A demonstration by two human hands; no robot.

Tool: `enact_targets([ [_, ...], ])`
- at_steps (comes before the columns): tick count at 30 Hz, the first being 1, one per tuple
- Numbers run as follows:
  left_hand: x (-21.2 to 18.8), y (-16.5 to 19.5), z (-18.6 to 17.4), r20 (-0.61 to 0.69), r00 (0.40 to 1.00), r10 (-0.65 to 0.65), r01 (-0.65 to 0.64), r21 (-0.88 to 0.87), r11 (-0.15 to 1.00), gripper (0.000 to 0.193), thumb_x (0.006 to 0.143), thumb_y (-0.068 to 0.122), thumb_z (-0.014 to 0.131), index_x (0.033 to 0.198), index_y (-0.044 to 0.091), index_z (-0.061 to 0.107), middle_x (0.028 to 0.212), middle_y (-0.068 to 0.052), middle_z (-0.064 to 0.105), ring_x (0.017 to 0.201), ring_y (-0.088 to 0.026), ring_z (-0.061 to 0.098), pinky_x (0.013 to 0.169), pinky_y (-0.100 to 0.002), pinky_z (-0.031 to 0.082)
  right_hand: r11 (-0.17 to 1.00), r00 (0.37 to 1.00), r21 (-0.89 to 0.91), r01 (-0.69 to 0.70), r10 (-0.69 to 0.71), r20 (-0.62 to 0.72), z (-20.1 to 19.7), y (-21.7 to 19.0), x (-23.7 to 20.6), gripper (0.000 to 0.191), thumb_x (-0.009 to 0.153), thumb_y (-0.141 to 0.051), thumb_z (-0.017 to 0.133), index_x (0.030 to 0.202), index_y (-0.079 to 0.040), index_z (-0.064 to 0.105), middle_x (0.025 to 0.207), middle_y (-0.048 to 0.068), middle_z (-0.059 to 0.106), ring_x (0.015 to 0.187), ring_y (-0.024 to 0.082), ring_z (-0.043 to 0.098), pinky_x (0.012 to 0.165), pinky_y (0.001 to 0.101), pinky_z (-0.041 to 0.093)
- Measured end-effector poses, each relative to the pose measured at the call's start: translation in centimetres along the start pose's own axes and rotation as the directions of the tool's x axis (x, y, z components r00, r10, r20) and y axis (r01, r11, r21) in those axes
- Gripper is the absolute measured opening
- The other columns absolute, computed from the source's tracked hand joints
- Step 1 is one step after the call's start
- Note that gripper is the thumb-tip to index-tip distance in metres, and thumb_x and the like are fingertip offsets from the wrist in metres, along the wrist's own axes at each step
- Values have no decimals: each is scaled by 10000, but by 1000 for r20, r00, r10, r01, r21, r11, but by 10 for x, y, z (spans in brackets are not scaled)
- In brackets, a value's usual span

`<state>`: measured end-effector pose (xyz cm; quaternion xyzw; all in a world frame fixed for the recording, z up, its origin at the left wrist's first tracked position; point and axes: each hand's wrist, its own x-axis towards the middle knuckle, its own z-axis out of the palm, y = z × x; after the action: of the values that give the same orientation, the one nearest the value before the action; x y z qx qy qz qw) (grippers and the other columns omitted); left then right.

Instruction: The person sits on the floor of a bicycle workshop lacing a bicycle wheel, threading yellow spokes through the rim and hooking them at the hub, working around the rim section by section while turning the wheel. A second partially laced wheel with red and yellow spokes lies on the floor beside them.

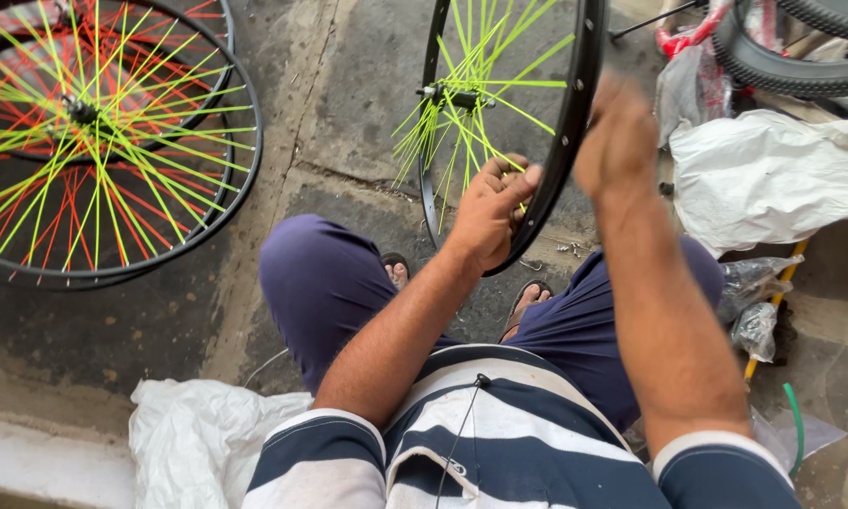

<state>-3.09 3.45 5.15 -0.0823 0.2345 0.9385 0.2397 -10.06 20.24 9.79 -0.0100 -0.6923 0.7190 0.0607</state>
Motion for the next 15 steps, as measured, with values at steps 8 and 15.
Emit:
enact_targets([
  [8,18,14,19,-6,1000,28,-29,-109,994,367,956,191,741,1201,102,483,898,-31,690,677,-101,662,534,-245,532,754,817,443,-486,572,-78,-52,66,-130,160,951,41,636,1110,53,643,1031,145,742,910,197,741,832,255,626],
  [15,20,13,21,-36,998,42,-46,-125,991,354,956,188,737,1198,101,494,902,-28,688,683,-86,666,513,-221,512,791,817,408,-455,553,-160,-41,54,-149,131,974,-104,703,1077,-39,653,965,118,732,790,139,693,652,202,562],
])
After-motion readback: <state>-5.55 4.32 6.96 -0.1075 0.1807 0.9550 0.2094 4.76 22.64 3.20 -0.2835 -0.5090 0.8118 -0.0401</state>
